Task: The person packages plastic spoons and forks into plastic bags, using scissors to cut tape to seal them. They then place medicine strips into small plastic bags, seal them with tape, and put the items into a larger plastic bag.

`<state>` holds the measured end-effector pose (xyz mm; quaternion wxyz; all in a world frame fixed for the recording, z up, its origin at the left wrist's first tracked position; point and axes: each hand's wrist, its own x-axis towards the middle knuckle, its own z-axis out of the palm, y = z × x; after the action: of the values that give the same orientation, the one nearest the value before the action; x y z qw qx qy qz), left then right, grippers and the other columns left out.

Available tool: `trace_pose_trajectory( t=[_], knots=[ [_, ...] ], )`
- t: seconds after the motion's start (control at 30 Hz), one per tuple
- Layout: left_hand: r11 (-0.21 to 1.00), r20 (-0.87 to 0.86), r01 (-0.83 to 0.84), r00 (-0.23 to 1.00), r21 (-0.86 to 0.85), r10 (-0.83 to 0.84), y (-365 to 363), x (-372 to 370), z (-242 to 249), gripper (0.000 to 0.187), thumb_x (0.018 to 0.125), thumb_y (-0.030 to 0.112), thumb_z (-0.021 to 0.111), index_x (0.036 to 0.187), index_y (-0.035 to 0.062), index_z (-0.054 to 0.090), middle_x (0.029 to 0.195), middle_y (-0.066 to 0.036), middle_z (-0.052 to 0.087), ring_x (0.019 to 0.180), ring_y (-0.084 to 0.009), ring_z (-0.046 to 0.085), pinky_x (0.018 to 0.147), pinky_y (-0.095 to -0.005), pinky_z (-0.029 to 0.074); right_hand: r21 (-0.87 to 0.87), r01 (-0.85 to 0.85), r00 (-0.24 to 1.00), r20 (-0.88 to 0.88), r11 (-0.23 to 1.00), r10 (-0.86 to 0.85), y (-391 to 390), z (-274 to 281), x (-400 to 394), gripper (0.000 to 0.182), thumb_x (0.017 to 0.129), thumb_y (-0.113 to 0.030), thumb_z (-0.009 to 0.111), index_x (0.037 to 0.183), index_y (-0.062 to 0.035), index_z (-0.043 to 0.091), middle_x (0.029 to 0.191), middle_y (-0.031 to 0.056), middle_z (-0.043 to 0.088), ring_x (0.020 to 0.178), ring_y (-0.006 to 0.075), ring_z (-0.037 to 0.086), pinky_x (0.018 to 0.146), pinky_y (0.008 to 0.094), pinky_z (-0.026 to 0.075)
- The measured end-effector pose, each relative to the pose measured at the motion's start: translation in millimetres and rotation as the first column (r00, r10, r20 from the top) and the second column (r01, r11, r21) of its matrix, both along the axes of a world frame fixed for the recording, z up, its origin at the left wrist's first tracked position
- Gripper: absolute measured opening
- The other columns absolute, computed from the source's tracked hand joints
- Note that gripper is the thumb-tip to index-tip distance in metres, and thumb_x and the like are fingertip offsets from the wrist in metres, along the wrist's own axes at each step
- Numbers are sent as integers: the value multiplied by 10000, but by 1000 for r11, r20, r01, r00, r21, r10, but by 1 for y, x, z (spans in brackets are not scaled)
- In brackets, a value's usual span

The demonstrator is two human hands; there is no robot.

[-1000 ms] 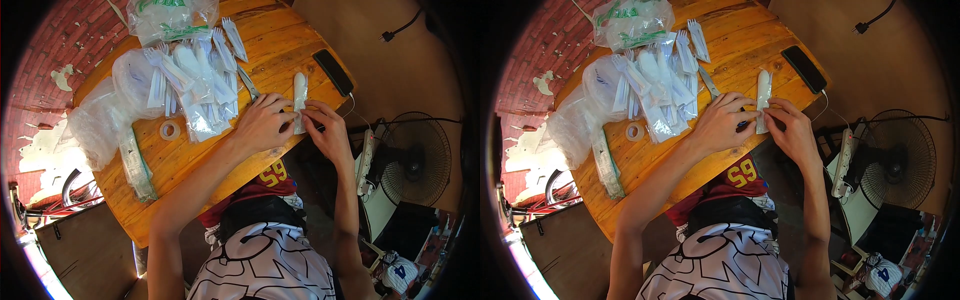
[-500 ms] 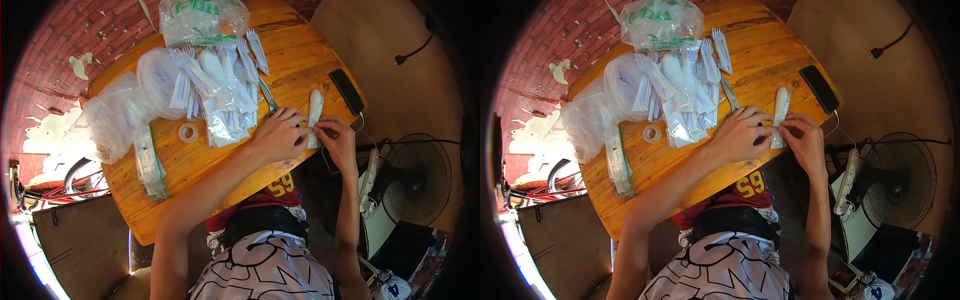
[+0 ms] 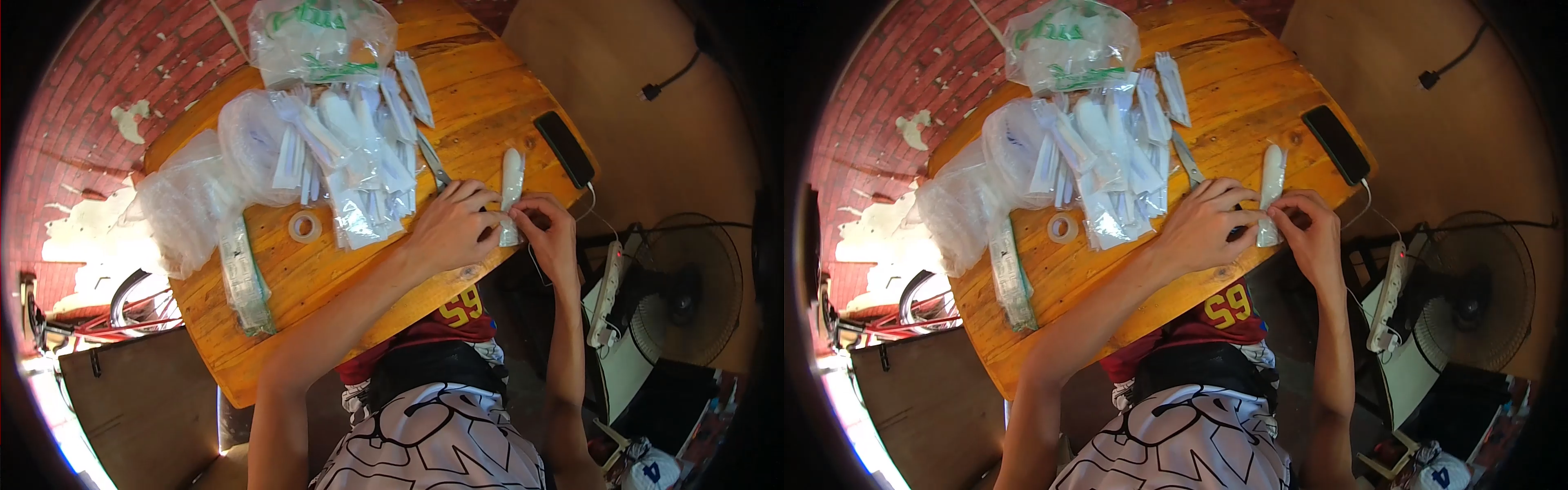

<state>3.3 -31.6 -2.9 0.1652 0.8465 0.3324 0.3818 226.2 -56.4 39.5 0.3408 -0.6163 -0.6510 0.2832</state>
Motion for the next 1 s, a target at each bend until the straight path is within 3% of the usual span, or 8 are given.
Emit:
trace_pose_trajectory(
  t=[0.23, 0.33, 0.43, 0.57, 0.7, 0.87, 0.9, 1.0],
  knots=[
    [1000, 16, -1, 1000, 5, 1, -1, -1, -2, 213, 950, 214, 772, 1107, 107, 867, 1285, -120, 754, 1277, -299, 637, 1093, -440, 526, 29, -83, 996, 47, 996, 81, -6, 2, 1, 185, 983, -21, 812, 1168, -15, 813, 1192, 89, 698, 909, 140, 716, 789, 297, 576],
    [999, 64, 20, 998, -29, -18, -1, -1, 0, 245, 951, 175, 775, 1173, 96, 840, 1289, -112, 750, 1291, -306, 637, 1096, -448, 532, 28, -56, 996, 69, 998, 54, -13, 4, -2, 205, 989, -76, 825, 1187, -23, 813, 1252, 119, 687, 939, 188, 738, 834, 331, 589],
    [1000, 123, -5, 992, 21, 2, -8, -5, 17, 267, 940, 107, 782, 1204, 90, 816, 1275, -99, 745, 1261, -315, 657, 1072, -450, 551, 72, -78, 962, 269, 994, 56, -23, 11, 1, 225, 996, -137, 827, 1194, -32, 811, 1308, 143, 672, 1007, 263, 745, 896, 381, 589],
    [998, 160, -37, 987, 53, 28, -50, -23, 66, 247, 903, -9, 785, 1132, 77, 819, 1207, -80, 761, 1139, -311, 698, 981, -426, 582, -6, 74, 992, 105, 997, -73, -23, 20, -8, 233, 994, -174, 822, 1183, -40, 804, 1317, 147, 671, 1119, 301, 720, 918, 420, 577],
    [958, 86, -254, 960, -131, 267, -110, -70, 71, 213, 893, -55, 766, 1069, 49, 826, 1064, -101, 786, 1059, -300, 721, 948, -408, 581, 94, 59, 982, 173, 994, -75, -17, -11, 2, 309, 989, -131, 814, 1276, -43, 740, 1259, 142, 689, 1034, 269, 741, 862, 409, 581],
    [716, -21, -655, 741, -241, 671, -191, -120, 44, 169, 918, -49, 756, 1054, 25, 824, 1009, -136, 783, 957, -299, 714, 870, -384, 568, -104, 114, 988, 119, 988, -101, -7, 15, -13, 633, 952, -81, 818, 1525, -92, 548, 984, 115, 716, 804, 277, 715, 772, 429, 584],
    [662, -30, -711, 686, -236, 727, -202, -125, 37, 163, 920, -38, 763, 1055, 29, 824, 1010, -139, 781, 935, -302, 711, 848, -383, 565, -41, 94, 984, 158, 995, -86, 0, 9, -15, 699, 931, -71, 819, 1555, -107, 505, 857, 108, 672, 728, 281, 682, 724, 446, 577],
    [552, 5, -785, 574, -280, 819, -220, -133, 26, 155, 927, -34, 760, 1056, 24, 824, 999, -136, 782, 920, -297, 705, 837, -376, 558, -22, 72, 988, 136, 997, -68, 18, 11, -23, 679, 920, -34, 794, 1538, -93, 519, 848, 114, 648, 728, 269, 683, 716, 438, 569]
  ],
)
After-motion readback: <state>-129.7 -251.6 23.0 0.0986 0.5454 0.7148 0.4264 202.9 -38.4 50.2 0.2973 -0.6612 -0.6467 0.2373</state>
